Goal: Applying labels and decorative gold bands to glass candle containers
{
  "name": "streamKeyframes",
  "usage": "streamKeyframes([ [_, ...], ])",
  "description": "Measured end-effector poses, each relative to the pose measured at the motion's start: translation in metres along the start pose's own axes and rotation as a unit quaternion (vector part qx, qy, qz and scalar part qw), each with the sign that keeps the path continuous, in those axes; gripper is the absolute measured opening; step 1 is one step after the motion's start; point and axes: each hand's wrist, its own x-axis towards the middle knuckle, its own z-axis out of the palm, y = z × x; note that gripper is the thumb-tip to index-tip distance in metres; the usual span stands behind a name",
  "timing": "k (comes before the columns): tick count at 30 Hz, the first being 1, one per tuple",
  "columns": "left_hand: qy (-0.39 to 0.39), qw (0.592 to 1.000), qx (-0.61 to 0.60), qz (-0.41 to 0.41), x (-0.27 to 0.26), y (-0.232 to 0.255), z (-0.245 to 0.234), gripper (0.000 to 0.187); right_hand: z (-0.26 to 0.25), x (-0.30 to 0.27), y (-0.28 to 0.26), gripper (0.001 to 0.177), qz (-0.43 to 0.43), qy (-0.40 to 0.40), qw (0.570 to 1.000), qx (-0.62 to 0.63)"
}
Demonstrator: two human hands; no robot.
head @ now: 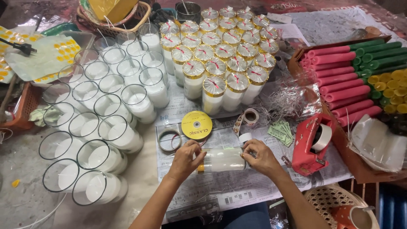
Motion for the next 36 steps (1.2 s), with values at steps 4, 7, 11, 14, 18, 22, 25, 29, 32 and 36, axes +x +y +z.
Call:
streamKeyframes([
  [4,0.024,1.0,-0.008,-0.009,0.0,0.004,0.005,0.028,0.01,0.003,0.025,0.014,0.02,0.02,0.999,0.031],
  [7,0.025,1.0,0.0,0.008,-0.001,0.015,0.008,0.015,0.008,0.004,0.025,0.016,0.088,0.012,0.99,0.11],
  [11,0.045,0.97,0.159,0.177,-0.007,-0.008,0.028,0.02,0.009,0.0,0.034,0.015,0.199,0.024,0.954,0.224],
  [14,0.022,0.959,0.188,0.211,-0.009,0.027,0.003,0.021,0.002,0.002,0.042,0.014,0.274,0.031,0.93,0.243],
  [18,-0.134,0.957,0.223,0.129,-0.024,0.045,-0.01,0.054,-0.009,-0.002,0.047,0.016,0.325,0.069,0.909,0.251],
  [22,-0.188,0.951,0.231,0.084,-0.034,0.016,0.013,0.099,-0.054,-0.032,-0.011,0.024,0.369,0.101,0.918,0.102],
  [25,-0.153,0.952,0.241,0.115,-0.034,0.003,0.021,0.086,-0.079,-0.073,0.0,0.015,0.251,0.233,0.939,0.02],
  [29,-0.111,0.947,0.266,0.144,-0.03,-0.005,0.028,0.09,-0.119,-0.111,0.051,0.012,0.142,0.44,0.875,-0.142],
  [32,-0.113,0.945,0.275,0.137,-0.029,-0.009,0.031,0.09,-0.14,-0.112,0.075,0.024,0.299,0.413,0.86,0.002],
  [36,-0.114,0.946,0.271,0.136,-0.029,-0.01,0.032,0.092,-0.15,-0.091,0.022,0.034,0.484,0.282,0.821,0.112],
])
